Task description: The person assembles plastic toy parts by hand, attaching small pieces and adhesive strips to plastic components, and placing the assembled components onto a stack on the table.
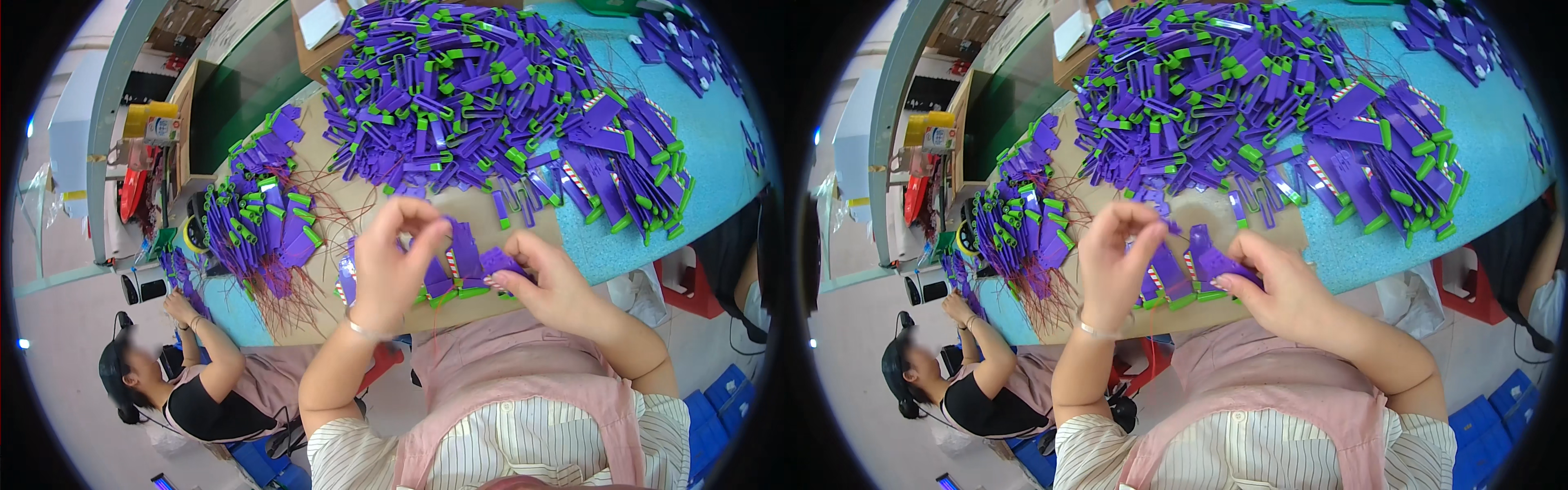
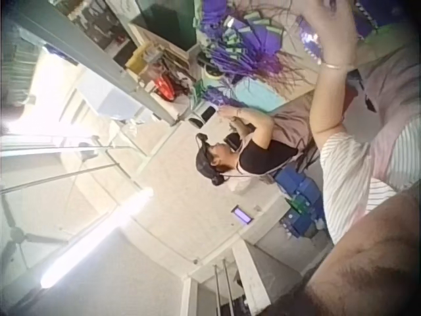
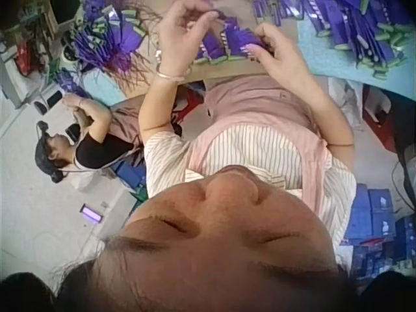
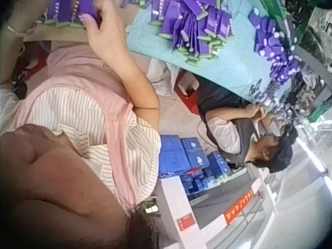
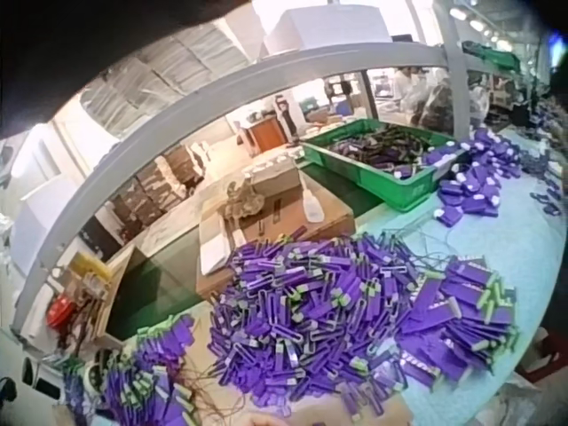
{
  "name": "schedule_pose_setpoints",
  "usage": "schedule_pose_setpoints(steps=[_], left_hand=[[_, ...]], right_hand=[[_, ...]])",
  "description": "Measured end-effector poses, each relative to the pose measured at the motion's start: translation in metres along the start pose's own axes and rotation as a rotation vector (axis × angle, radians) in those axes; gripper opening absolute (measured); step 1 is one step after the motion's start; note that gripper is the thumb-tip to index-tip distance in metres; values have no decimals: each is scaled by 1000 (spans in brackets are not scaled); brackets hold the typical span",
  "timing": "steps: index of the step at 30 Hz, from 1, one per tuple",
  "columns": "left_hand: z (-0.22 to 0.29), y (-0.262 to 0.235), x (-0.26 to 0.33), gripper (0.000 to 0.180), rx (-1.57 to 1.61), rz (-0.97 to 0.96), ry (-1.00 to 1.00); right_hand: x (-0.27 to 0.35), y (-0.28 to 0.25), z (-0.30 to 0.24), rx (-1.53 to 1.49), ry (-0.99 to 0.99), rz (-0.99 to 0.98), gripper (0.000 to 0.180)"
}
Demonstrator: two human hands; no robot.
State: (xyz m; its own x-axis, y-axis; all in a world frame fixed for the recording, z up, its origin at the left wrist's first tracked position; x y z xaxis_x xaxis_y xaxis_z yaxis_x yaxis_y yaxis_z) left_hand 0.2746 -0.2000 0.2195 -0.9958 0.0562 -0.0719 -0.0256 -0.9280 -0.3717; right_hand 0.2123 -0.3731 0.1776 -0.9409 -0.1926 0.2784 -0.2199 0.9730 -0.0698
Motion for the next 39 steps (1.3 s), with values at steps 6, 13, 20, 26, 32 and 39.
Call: schedule_pose_setpoints(steps=[6,13,20,26,32,39], left_hand=[[17,23,36,17,42,-34,167],[16,32,40,15,-13,11,134],[-4,46,47,12,138,-148,-119],[-3,56,46,12,81,-168,-144],[-7,16,22,12,-286,-27,-182],[2,24,11,9,-654,48,420]], right_hand=[[-3,6,-4,-265,-33,57,7],[4,-2,-16,133,-321,213,12],[6,-9,-14,204,-311,213,18],[11,-18,-2,253,-288,177,19],[34,-107,-30,410,-517,479,14],[57,-180,-29,1107,-331,864,16]])
Point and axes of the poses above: each hand's wrist, its own x-axis away from the middle knuckle, its own y-axis out of the palm, z = x × y, the point moved 6 cm from there along -x, towards the middle knuckle, and after that the axes turned 8 degrees about z, right-handed, at the moved point
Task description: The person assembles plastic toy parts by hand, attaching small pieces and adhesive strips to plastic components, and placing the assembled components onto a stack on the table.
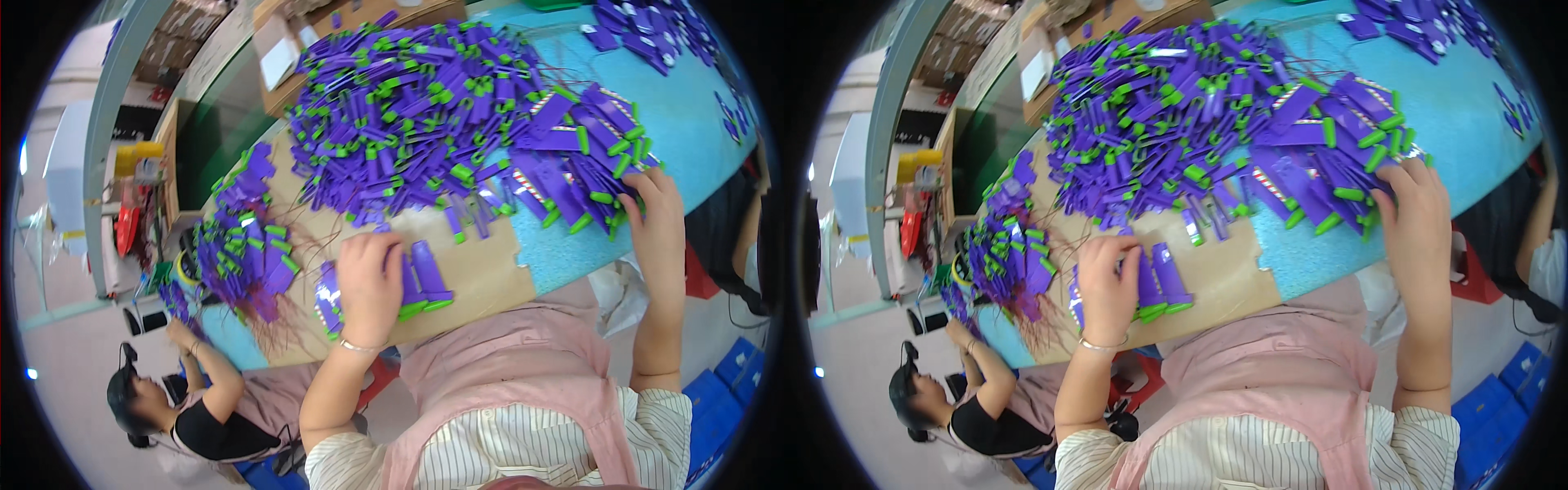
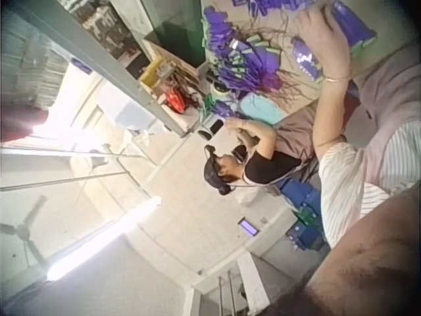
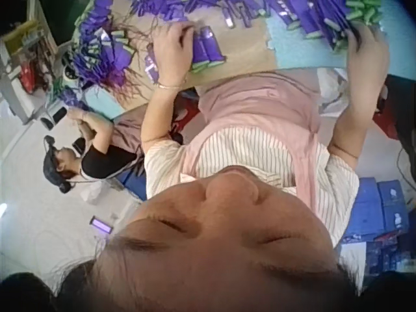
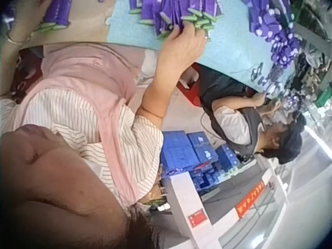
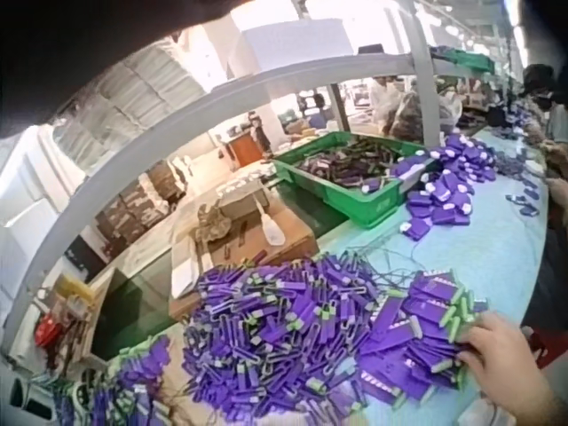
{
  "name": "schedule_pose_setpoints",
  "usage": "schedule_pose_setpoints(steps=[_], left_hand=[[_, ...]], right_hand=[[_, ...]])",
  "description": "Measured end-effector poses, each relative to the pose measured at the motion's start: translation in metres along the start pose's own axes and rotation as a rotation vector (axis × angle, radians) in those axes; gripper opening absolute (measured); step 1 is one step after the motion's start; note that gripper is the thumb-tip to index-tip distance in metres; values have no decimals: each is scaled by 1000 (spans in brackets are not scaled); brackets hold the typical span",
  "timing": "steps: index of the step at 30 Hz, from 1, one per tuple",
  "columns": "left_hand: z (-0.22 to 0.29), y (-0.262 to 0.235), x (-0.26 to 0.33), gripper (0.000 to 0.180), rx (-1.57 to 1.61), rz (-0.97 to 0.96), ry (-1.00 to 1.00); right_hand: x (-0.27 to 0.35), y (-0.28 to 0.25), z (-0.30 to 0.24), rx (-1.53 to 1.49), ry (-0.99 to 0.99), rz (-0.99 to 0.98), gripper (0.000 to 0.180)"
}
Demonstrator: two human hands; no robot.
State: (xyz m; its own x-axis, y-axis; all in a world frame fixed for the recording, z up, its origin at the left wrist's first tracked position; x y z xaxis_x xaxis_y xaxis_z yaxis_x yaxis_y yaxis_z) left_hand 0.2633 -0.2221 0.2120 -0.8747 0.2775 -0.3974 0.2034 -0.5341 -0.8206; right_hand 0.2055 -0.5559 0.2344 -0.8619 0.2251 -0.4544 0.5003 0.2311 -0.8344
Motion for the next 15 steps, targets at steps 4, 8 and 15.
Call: schedule_pose_setpoints(steps=[4,8,15], left_hand=[[22,13,-8,13,73,-49,90],[38,34,-17,21,106,-174,295],[33,29,-22,19,168,-118,364]], right_hand=[[-1,15,-1,-56,-7,-53,9],[0,14,-3,-132,1,3,5],[16,13,-19,-1223,504,-228,12]])
Point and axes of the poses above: each hand's wrist, its own x-axis away from the middle knuckle, its own y-axis out of the palm, z = x × y, the point moved 6 cm from there along -x, towards the middle knuckle, and after that the axes turned 8 degrees about z, right-handed, at the moved point
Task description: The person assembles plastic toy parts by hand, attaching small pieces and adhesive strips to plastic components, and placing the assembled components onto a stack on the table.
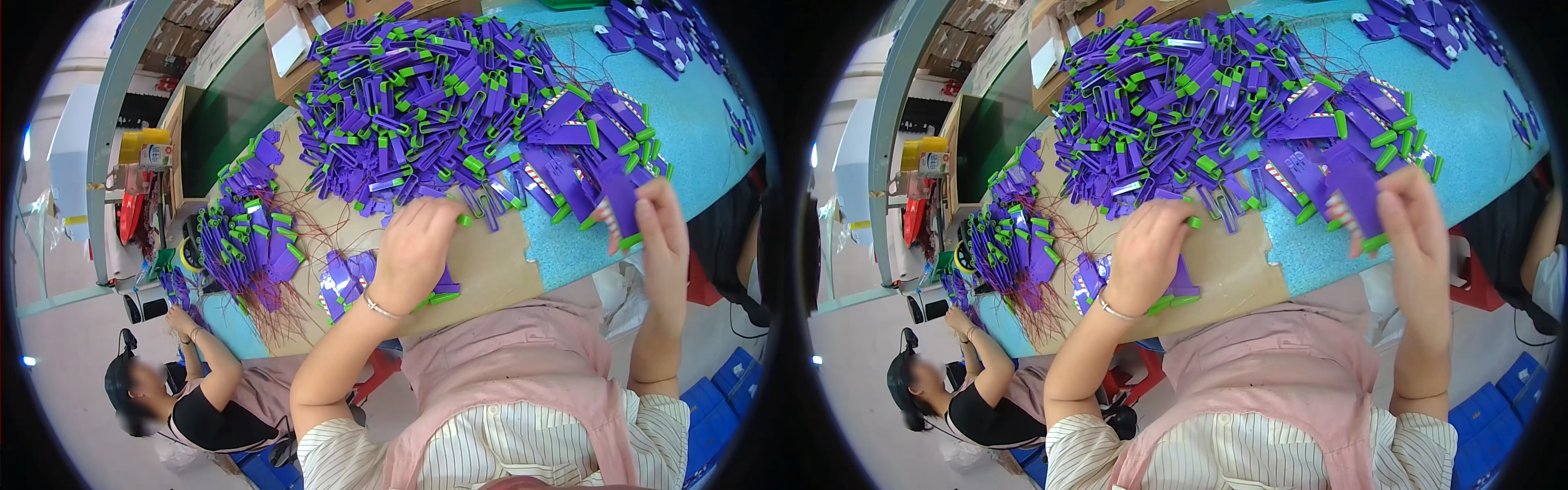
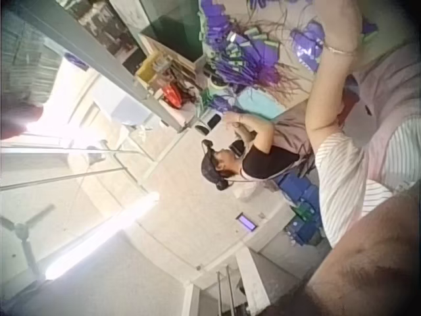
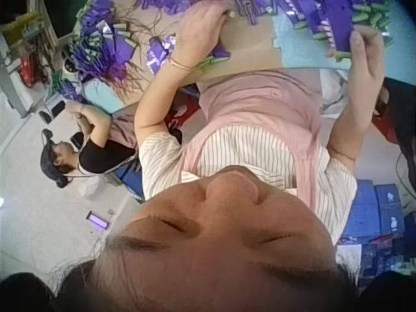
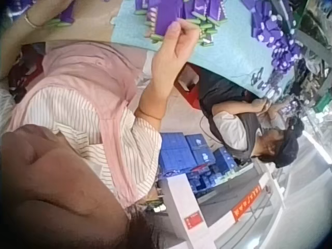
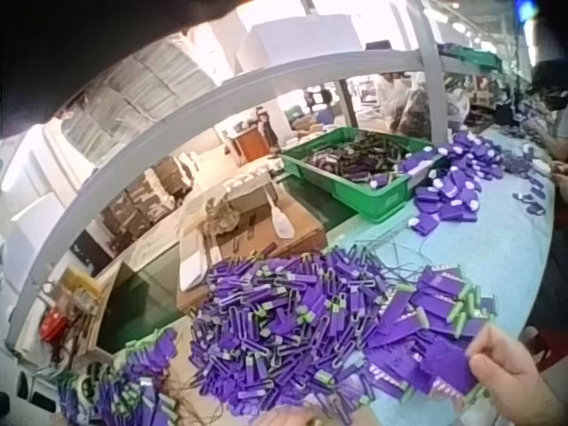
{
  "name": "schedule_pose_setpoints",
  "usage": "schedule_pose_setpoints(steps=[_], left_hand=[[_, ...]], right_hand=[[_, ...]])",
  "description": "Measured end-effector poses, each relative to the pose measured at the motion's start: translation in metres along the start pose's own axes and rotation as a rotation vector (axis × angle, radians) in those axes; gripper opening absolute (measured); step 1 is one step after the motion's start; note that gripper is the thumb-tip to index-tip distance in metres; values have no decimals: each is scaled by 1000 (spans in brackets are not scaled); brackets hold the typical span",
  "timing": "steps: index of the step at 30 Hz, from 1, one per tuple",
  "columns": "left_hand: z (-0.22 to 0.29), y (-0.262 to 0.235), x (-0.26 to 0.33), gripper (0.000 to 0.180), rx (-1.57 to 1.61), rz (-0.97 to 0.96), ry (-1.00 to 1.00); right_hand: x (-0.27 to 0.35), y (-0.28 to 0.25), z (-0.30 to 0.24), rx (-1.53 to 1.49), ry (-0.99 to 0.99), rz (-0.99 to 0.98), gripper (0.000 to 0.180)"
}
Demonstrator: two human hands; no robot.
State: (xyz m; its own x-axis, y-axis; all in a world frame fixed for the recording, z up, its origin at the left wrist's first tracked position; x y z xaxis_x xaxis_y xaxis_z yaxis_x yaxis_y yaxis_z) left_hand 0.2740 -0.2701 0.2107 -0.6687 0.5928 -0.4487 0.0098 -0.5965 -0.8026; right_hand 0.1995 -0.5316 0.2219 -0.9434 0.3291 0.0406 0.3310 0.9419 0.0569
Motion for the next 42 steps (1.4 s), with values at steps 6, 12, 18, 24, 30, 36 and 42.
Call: schedule_pose_setpoints(steps=[6,12,18,24,30,36,42], left_hand=[[13,-7,33,25,768,73,-732],[24,-21,31,30,939,259,-706],[10,-34,40,25,818,358,-709],[15,-32,37,27,776,237,-711],[11,-31,44,35,858,260,-764],[9,-34,43,40,808,77,-713],[9,-30,56,20,789,14,-836]], right_hand=[[27,103,47,-569,487,-396,35],[41,139,63,-526,601,-532,40],[28,147,55,-500,638,-525,30],[37,151,57,-272,617,-683,22],[37,154,56,-459,569,-605,28],[40,146,54,-294,501,-555,28],[27,144,31,132,-234,-552,32]])
Point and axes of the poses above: each hand's wrist, its own x-axis away from the middle knuckle, its own y-axis out of the palm, z = x × y, the point moved 6 cm from there along -x, towards the middle knuckle, and after that the axes turned 8 degrees about z, right-handed, at the moved point
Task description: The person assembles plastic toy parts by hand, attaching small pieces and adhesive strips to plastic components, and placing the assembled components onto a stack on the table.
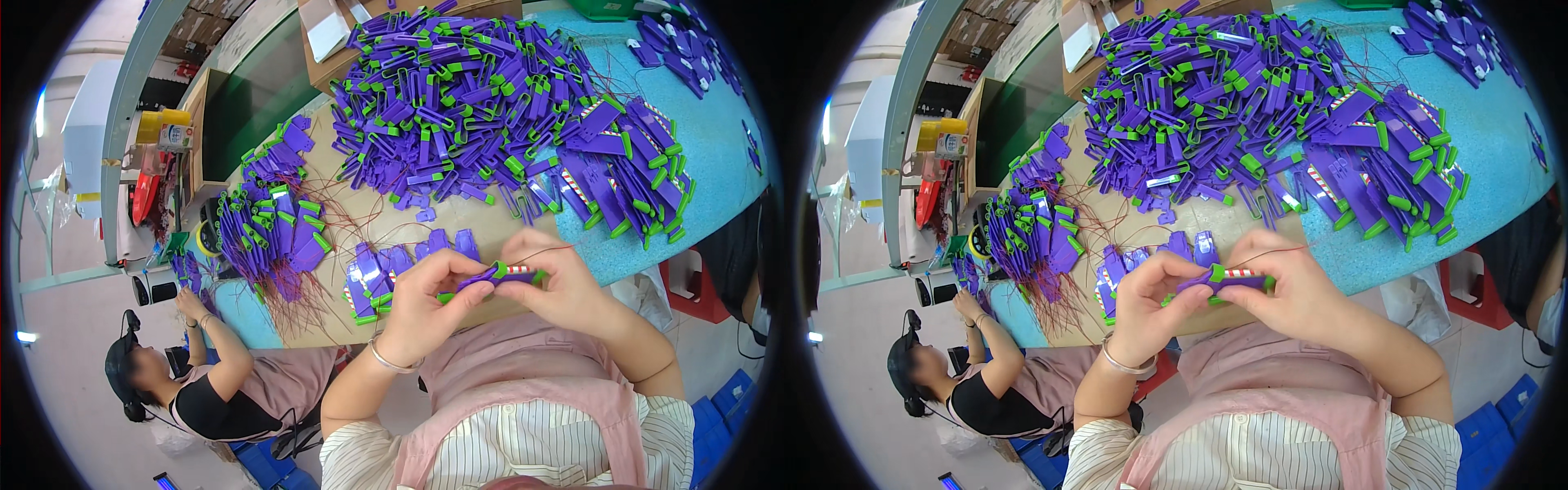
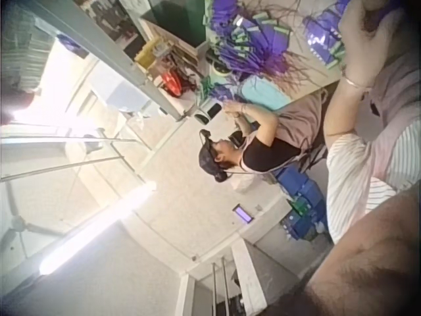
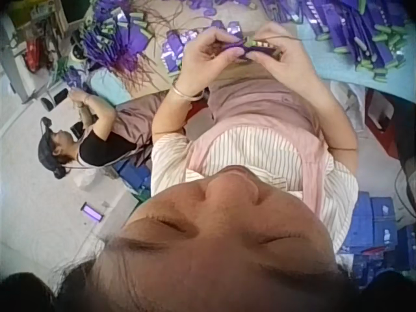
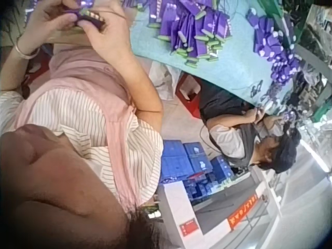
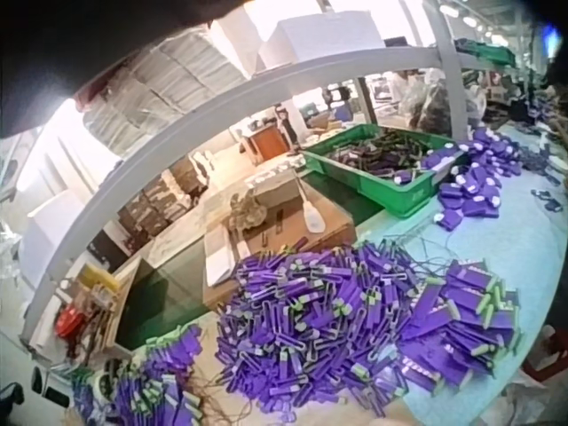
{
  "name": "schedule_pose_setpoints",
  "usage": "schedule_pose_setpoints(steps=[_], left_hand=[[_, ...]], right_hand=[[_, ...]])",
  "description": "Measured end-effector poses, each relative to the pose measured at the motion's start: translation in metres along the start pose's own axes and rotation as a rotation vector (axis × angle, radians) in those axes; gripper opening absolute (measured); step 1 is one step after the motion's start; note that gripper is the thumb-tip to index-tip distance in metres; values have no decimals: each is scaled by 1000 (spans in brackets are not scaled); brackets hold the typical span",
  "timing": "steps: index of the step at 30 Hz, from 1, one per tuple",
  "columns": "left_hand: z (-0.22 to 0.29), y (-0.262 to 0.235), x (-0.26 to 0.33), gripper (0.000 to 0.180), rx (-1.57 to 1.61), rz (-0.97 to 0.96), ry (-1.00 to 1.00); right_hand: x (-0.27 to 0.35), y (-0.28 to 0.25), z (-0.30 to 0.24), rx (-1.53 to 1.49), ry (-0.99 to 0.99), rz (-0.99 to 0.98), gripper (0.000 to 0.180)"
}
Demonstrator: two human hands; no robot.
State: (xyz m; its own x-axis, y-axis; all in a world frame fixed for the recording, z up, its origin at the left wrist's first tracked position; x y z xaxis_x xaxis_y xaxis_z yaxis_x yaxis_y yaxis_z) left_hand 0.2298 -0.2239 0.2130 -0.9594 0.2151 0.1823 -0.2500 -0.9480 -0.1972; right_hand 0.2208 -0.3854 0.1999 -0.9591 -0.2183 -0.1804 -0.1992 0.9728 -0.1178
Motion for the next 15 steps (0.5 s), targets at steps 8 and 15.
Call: schedule_pose_setpoints(steps=[8,15], left_hand=[[-6,0,-5,18,119,-32,54],[22,-46,-41,8,-749,248,632]], right_hand=[[2,22,0,-45,255,-104,60],[6,12,1,4,128,-94,34]])
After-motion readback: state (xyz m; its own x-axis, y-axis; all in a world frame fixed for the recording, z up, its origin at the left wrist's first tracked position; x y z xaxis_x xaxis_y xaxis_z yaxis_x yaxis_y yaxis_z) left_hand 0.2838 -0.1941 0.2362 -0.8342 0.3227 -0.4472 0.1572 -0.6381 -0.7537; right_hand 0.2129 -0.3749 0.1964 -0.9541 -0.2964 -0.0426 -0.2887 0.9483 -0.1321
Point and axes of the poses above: each hand's wrist, its own x-axis away from the middle knuckle, its own y-axis out of the palm, z = x × y, the point moved 6 cm from there along -x, towards the middle knuckle, and after that the axes turned 8 degrees about z, right-handed, at the moved point
